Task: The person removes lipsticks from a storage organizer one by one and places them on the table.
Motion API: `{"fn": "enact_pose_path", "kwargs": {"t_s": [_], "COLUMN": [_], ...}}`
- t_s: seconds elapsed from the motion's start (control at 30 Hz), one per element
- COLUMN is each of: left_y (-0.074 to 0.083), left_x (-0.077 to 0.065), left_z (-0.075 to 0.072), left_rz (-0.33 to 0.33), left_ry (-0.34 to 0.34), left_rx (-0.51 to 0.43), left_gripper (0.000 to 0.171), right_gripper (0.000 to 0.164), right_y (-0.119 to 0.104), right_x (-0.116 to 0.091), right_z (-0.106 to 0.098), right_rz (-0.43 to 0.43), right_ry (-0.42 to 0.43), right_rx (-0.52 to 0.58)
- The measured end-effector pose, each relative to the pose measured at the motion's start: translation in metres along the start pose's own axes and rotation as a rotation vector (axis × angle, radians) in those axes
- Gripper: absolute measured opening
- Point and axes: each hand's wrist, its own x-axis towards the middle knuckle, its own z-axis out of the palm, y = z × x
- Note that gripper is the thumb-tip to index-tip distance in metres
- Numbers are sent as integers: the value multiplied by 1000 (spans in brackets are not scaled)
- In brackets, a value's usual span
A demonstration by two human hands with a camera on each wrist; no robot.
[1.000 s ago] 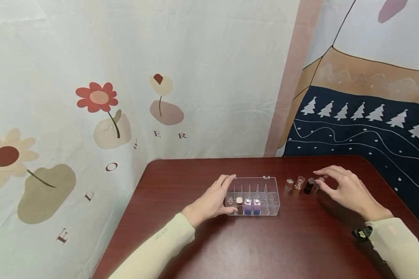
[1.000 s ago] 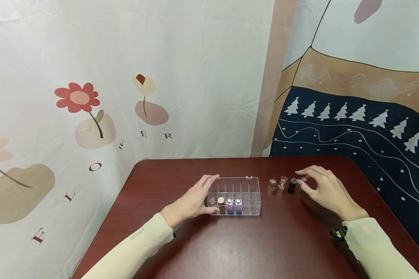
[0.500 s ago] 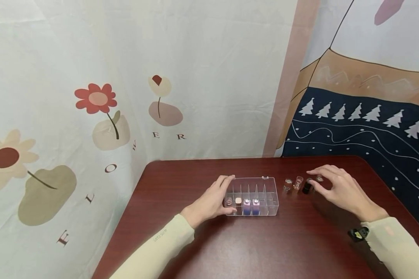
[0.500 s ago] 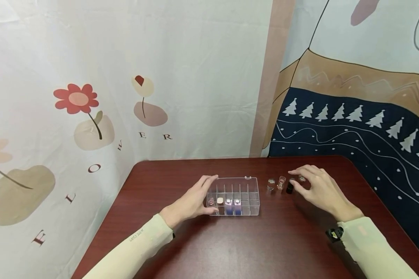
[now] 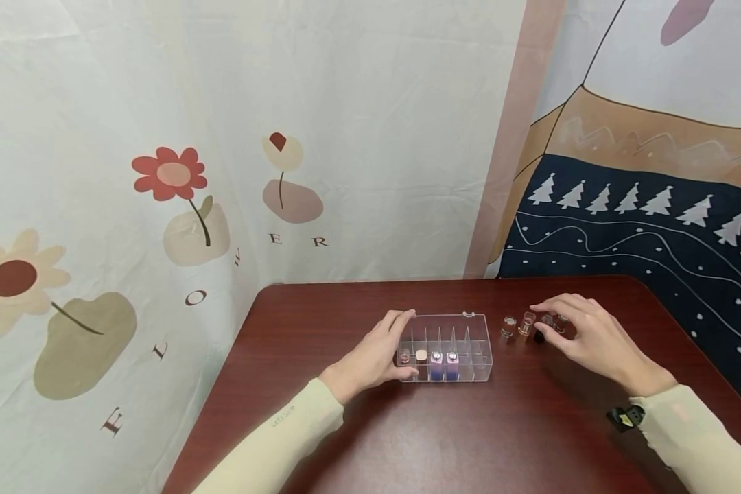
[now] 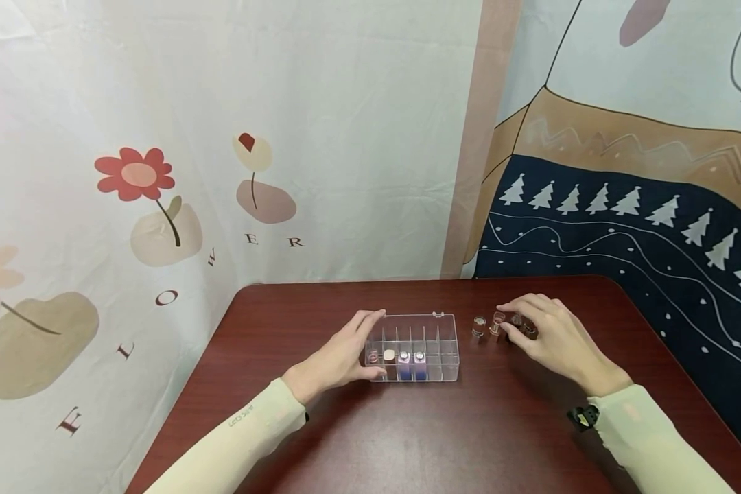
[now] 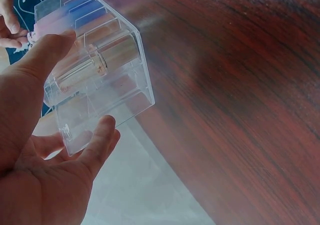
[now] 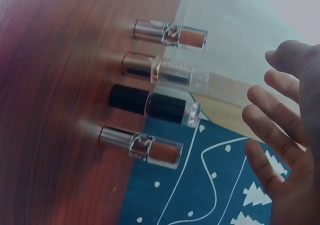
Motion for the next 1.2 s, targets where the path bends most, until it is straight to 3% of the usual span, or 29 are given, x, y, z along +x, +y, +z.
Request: {"fn": "enact_pose_path", "kwargs": {"t_s": [0.57,0.87,1.2], "left_y": [-2,-2,-2], "left_x": [1,1,1], "left_z": [1,1,1], "left_rz": [-2,-3,9], "left_ry": [-2,-4,5], "left_rx": [6,-12,-8], "left_gripper": [113,113,113], "right_gripper": [49,53,46], "right_y": [-20,-35,-51], "right_x": [8,10,15], "right_z": [12,19,25], "right_rz": [-101,-111,-99], "right_ry": [-15,-57,-109], "right_rx": [37,72,77]}}
